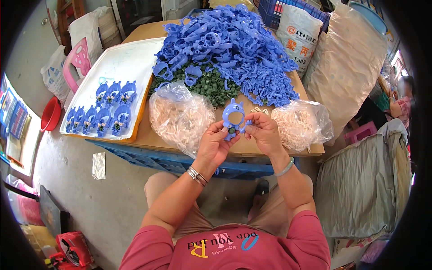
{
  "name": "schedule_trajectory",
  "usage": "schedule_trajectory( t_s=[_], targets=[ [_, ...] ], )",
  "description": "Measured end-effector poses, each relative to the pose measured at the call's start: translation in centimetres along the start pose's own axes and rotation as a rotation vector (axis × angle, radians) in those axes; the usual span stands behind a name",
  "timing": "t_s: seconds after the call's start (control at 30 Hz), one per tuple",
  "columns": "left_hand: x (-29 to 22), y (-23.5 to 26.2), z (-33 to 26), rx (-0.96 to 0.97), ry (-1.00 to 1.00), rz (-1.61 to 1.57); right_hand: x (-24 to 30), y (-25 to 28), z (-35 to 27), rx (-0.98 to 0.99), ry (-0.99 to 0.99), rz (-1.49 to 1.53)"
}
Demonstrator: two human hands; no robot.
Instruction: Assembling small plastic toy components and placing them on a tray.
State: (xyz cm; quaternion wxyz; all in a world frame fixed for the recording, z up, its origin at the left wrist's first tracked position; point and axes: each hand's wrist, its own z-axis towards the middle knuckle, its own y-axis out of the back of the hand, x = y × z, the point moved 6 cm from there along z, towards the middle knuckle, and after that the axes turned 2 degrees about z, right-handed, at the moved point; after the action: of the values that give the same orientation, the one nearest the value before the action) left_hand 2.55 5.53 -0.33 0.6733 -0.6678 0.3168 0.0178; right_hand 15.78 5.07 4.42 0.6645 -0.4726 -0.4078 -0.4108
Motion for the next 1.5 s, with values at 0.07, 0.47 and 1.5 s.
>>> schedule_trajectory(
  t_s=[0.07, 0.47, 1.5],
  targets=[
    [0.0, 0.0, 0.0, 0.002, -0.002, 0.007, 0.0, 0.1, 0.1, -0.01, 0.025, -0.044],
    [-0.4, -0.1, -0.1, 0.025, -0.108, 0.142, 1.0, -0.3, -0.3, -0.028, 0.184, -0.341],
    [-0.2, -0.5, -0.3, 0.019, -0.071, 0.028, 0.1, -0.8, -0.2, -0.001, 0.122, -0.166]
  ],
)
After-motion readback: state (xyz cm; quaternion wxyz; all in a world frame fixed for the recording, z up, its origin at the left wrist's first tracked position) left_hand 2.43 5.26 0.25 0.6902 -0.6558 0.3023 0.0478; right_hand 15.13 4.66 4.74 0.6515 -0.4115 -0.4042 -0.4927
